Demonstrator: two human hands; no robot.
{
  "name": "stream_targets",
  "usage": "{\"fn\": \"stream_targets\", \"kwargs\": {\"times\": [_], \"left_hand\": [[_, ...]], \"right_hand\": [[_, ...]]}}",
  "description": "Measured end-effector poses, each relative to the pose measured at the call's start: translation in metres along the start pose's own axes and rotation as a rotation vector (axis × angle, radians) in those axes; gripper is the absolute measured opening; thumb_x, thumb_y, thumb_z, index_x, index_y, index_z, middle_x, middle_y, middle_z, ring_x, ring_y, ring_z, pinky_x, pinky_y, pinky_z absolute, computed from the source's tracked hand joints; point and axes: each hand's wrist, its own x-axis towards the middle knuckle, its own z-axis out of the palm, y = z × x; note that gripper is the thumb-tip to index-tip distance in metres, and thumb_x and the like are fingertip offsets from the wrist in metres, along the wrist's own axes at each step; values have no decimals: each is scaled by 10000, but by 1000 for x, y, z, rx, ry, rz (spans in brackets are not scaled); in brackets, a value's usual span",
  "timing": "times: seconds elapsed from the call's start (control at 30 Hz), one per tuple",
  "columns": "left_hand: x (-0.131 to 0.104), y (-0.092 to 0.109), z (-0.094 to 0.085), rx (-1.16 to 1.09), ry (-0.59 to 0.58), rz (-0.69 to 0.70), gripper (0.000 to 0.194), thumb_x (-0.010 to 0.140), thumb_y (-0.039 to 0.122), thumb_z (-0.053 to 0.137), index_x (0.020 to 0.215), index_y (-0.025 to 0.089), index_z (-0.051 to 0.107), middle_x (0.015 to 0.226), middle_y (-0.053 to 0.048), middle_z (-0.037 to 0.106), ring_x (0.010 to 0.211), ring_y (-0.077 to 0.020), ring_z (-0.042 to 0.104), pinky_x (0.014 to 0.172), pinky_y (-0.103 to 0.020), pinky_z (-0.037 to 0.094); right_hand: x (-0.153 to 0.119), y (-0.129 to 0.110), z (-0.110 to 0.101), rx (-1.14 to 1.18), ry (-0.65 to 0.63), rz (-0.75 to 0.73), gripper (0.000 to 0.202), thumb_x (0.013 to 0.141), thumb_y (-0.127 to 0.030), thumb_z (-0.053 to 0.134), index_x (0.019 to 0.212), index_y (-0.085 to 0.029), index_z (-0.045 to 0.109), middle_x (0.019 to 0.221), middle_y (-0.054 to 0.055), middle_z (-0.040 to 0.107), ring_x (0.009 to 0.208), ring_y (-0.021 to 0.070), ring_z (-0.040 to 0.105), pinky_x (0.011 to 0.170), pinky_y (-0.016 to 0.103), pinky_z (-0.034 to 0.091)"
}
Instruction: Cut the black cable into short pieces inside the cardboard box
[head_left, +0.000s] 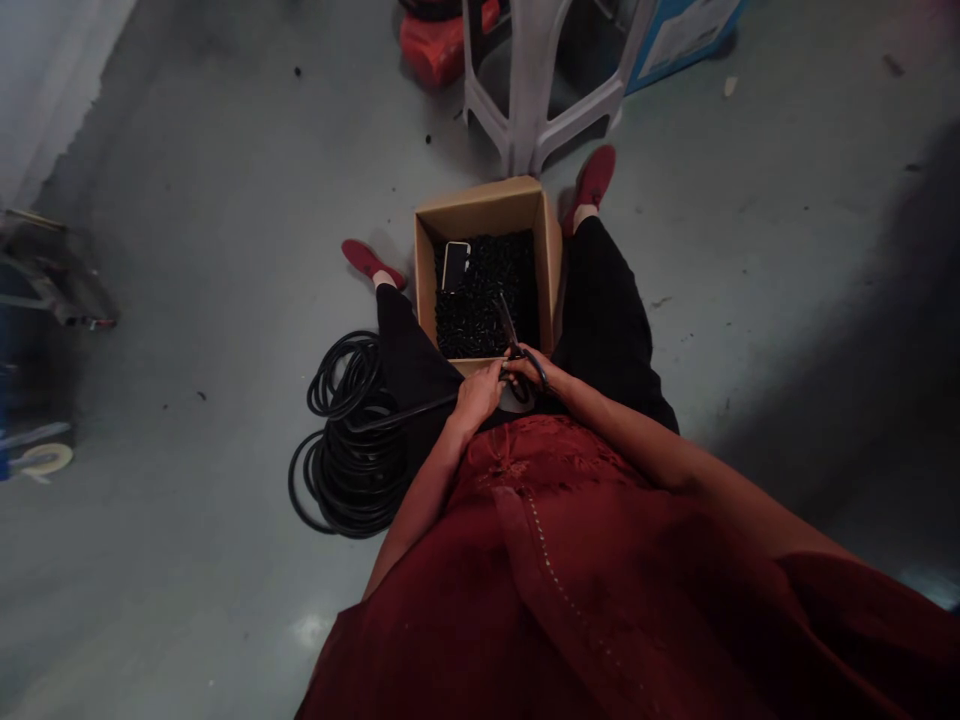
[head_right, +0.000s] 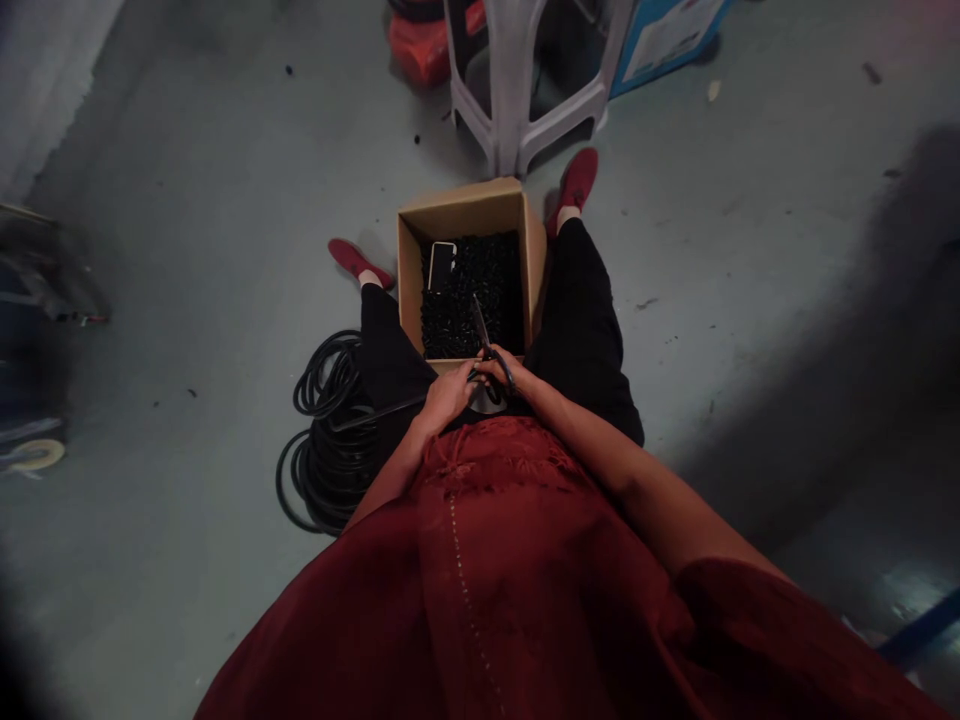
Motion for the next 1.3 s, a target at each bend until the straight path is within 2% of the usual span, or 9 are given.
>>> {"fn": "stream_targets", "kwargs": {"times": [0.13, 0.3, 0.53, 0.67, 0.8, 0.93, 1.1, 1.23, 1.3], "left_hand": [[-27, -32, -13, 69, 62, -90, 458, 914, 250, 488, 1359, 148, 449, 1162, -152, 645, 1120, -258, 560, 940, -357, 385], [-88, -95, -17, 231, 167, -266, 514, 907, 236, 466, 1409, 139, 413, 1140, -151, 648, 1092, -268, 552, 947, -373, 359], [-169, -166, 24, 143, 98, -673, 383, 885, 198, 454, 1246, 161, 574, 1063, -124, 688, 1056, -244, 606, 973, -354, 358], [-208, -184, 49, 58, 63, -827, 198, 848, 222, 522, 955, 182, 684, 999, -96, 713, 969, -220, 639, 844, -302, 430], [-230, -194, 50, 14, 161, -927, 156, 820, 211, 542, 902, 189, 673, 1008, -82, 705, 953, -196, 629, 790, -272, 444], [-242, -213, 15, 45, 370, -978, 222, 819, 159, 481, 967, 177, 645, 1044, -89, 686, 1003, -199, 603, 883, -296, 426], [-280, -235, -63, 193, 700, -1075, 277, 871, 272, 399, 1019, 133, 588, 1143, -166, 624, 1157, -283, 511, 1014, -422, 353], [-329, -221, -131, 538, 1359, -1077, 276, 890, 358, 315, 905, 208, 546, 1010, -103, 634, 1081, -226, 570, 990, -378, 404], [-351, -212, -156, 688, 1549, -1095, 305, 900, 360, 253, 914, 251, 537, 994, -51, 626, 1034, -185, 588, 966, -341, 430]], "right_hand": [[-2, -5, -6, 48, 10, -6, 404, 639, -269, 708, 928, -215, 430, 565, -97, 497, 470, 89, 504, 448, 211, 440], [-3, -4, -3, 68, -28, -15, 489, 577, -290, 744, 944, -218, 429, 583, -101, 502, 477, 85, 512, 471, 224, 450], [-9, -1, 3, 61, -41, -57, 465, 569, -269, 759, 928, -223, 468, 592, -93, 499, 478, 87, 507, 456, 224, 437], [-10, -1, 2, 52, -14, -64, 452, 563, -276, 762, 903, -234, 467, 590, -92, 501, 481, 89, 501, 461, 230, 450], [-9, 1, 3, 39, 6, -47, 466, 547, -284, 766, 903, -234, 470, 586, -93, 503, 467, 90, 494, 444, 223, 435], [-11, 2, 8, 29, 1, -22, 474, 530, -269, 769, 897, -227, 472, 608, -87, 505, 472, 89, 490, 437, 217, 422], [-18, -1, 21, 48, -65, 2, 388, 608, -226, 722, 891, -230, 458, 620, -69, 497, 491, 83, 488, 471, 217, 412], [-18, -8, 30, 13, -75, -21, 221, 720, -220, 591, 885, -241, 446, 598, -63, 445, 483, 72, 472, 501, 227, 389], [-15, -13, 30, -28, -56, -47, 244, 691, -254, 616, 867, -249, 447, 588, -57, 449, 477, 89, 458, 486, 249, 400]]}}
